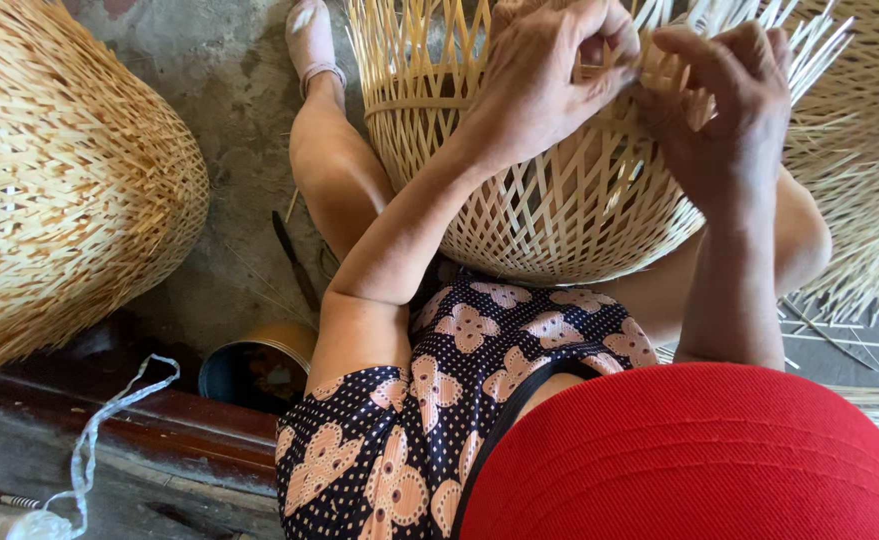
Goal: The person weaves thin bamboo strips by hand to construct a conical basket.
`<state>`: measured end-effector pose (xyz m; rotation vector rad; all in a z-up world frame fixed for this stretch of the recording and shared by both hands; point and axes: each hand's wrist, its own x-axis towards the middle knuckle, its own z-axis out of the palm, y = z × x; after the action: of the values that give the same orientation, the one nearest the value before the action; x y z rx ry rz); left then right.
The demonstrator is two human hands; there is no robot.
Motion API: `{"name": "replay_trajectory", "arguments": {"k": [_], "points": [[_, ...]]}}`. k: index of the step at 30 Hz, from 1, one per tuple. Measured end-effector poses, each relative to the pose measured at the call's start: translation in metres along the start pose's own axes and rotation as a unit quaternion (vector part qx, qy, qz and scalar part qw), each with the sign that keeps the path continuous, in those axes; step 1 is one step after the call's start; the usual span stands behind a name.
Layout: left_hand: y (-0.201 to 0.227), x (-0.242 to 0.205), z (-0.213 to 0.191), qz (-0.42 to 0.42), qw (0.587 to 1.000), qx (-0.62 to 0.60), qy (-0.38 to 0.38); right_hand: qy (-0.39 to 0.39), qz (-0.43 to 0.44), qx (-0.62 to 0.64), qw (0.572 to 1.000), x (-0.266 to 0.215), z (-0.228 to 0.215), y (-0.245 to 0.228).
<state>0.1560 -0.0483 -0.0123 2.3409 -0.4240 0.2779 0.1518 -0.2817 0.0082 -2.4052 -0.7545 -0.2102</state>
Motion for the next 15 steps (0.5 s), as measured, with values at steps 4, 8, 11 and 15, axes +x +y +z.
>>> {"name": "replay_trajectory", "arguments": {"k": [4, 8, 11, 15], "points": [[-0.004, -0.006, -0.005, 0.078, 0.994, -0.044, 0.065, -0.066, 0.112, 0.124, 0.984, 0.026, -0.01, -0.016], [-0.001, -0.002, -0.006, -0.087, 0.987, -0.051, -0.129, -0.034, 0.009, -0.031, 0.999, 0.017, -0.013, -0.022], [0.001, -0.002, -0.009, 0.046, 0.996, -0.075, 0.027, -0.03, -0.025, -0.007, 0.999, 0.012, -0.009, -0.015], [-0.004, -0.011, -0.013, 0.056, 0.994, -0.093, 0.023, -0.045, -0.03, -0.004, 0.999, 0.013, -0.006, -0.002]]}}
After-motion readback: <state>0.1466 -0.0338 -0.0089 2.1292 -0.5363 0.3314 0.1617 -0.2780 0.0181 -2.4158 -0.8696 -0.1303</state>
